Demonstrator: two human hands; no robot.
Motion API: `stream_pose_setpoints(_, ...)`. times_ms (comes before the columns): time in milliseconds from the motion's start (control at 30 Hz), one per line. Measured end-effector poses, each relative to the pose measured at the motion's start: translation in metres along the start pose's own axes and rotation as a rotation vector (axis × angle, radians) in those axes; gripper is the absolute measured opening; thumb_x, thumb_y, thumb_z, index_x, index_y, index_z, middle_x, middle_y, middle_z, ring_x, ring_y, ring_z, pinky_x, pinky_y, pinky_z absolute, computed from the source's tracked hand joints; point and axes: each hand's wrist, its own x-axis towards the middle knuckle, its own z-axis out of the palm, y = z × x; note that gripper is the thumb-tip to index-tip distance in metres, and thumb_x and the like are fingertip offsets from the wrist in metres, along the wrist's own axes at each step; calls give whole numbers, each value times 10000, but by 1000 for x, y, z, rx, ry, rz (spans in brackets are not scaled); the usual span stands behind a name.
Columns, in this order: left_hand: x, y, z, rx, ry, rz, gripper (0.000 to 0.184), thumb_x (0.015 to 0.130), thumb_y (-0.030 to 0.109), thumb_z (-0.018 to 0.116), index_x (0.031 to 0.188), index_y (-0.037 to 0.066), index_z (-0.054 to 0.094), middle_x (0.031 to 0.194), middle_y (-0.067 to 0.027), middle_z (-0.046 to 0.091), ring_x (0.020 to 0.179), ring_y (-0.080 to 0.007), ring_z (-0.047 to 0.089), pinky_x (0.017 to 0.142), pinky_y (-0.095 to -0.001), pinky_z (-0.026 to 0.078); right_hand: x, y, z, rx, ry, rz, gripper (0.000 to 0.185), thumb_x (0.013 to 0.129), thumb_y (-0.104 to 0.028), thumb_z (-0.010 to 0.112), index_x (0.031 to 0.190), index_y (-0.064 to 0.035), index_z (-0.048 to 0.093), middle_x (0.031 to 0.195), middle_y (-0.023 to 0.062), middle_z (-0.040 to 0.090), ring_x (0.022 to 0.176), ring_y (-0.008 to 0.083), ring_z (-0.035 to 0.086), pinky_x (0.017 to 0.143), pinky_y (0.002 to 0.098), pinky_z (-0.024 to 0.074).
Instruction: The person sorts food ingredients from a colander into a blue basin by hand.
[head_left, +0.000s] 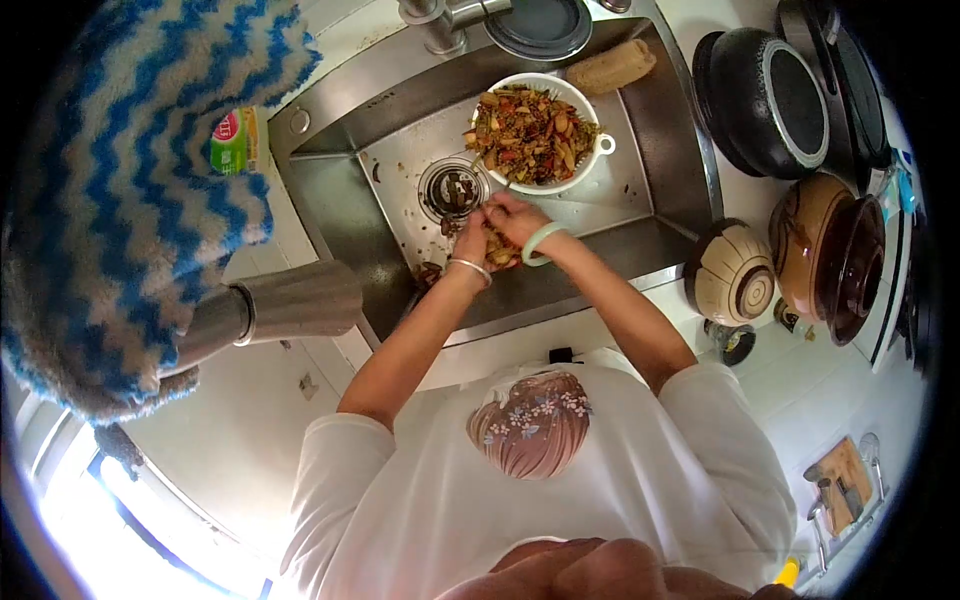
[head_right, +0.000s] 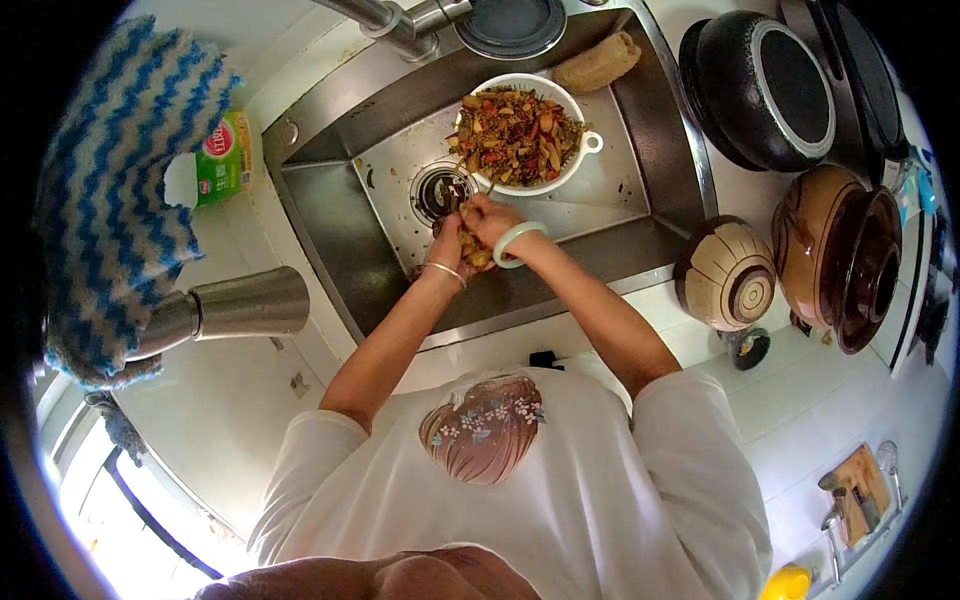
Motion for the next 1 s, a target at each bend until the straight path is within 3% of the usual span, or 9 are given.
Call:
stream_pose_setpoints(167, 18, 33, 41, 149, -184, 254, 415, 845, 357, 330, 1103, 37, 384, 1021, -122, 504, 845, -250, 557, 617, -384, 517, 8, 4, -57, 17, 279, -130, 459, 828, -400, 363, 1128, -55, 413, 1080, 231, 479, 1006, 374, 449, 853, 382, 351)
stream_pose_setpoints(267, 11, 67, 70, -45, -437, 214, 427, 814, 314, 387, 1159, 64, 361, 1122, -89, 455, 1035, -243, 450, 829, -459, 387, 25, 7, -80, -35, 547, -176, 425, 842, -352, 349, 1143, -60, 419, 1080, 228, 481, 1006, 377, 446, 864, 387, 346)
stream_pose_setpoints(367, 13, 85, 75, -31, -456, 187, 458, 807, 338, 407, 1174, 67, 363, 1142, -65, 449, 1067, -214, 420, 887, -445, 318, 9, -5, -104, -69, 641, -163, 354, 823, -225, 400, 1135, -61, 436, 1082, 210, 486, 999, 361, 455, 865, 395, 349)
stream_pose_setpoints(500, 29, 77, 47, 539, -56, 559, 376, 818, 265, 434, 1119, 40, 436, 1072, -70, 493, 984, -181, 479, 802, -371, 398, -4, 22, -111, -79, 678, -26, 218, 757, -126, 476, 944, -77, 575, 939, 176, 558, 858, 340, 528, 767, 388, 416)
stream_pose_setpoints(567, 51, 58, 15, 554, 63, 963, 240, 822, 224, 466, 883, 15, 566, 777, -68, 564, 644, -163, 508, 572, -279, 416, -5, 46, -103, -165, 724, -65, 144, 711, -102, 508, 796, -108, 624, 785, 169, 585, 731, 319, 568, 674, 386, 450)
stream_pose_setpoints(633, 48, 48, -9, 406, 57, 686, 144, 810, 138, 490, 852, 21, 563, 688, -41, 542, 565, -139, 488, 519, -248, 397, -12, 49, -99, -174, 667, 16, 137, 709, -90, 509, 783, -106, 623, 787, 166, 585, 737, 317, 567, 673, 386, 450)
stream_pose_setpoints(767, 56, 20, -62, 974, 158, 434, 185, 823, 173, 453, 835, 27, 566, 699, -81, 534, 620, -198, 497, 568, -284, 408, -6, 51, -97, -294, 520, 29, 143, 713, -63, 508, 811, -94, 607, 781, 177, 582, 750, 319, 568, 672, 390, 452)
stream_pose_setpoints(867, 86, -2, -105, 1419, 162, 442, 210, 808, 214, 460, 846, 42, 574, 754, -107, 565, 692, -248, 528, 627, -312, 422, 14, 54, -94, -305, 654, 57, 214, 681, -94, 568, 895, -97, 578, 820, 192, 568, 743, 336, 564, 646, 400, 458)
stream_pose_setpoints(1000, 95, -18, -124, 1318, 165, 550, 231, 767, 254, 495, 871, 65, 580, 842, -113, 589, 779, -261, 557, 680, -326, 427, 36, 51, -96, -378, 816, 33, 209, 747, -78, 484, 946, -99, 543, 895, 198, 547, 800, 327, 562, 663, 407, 466)
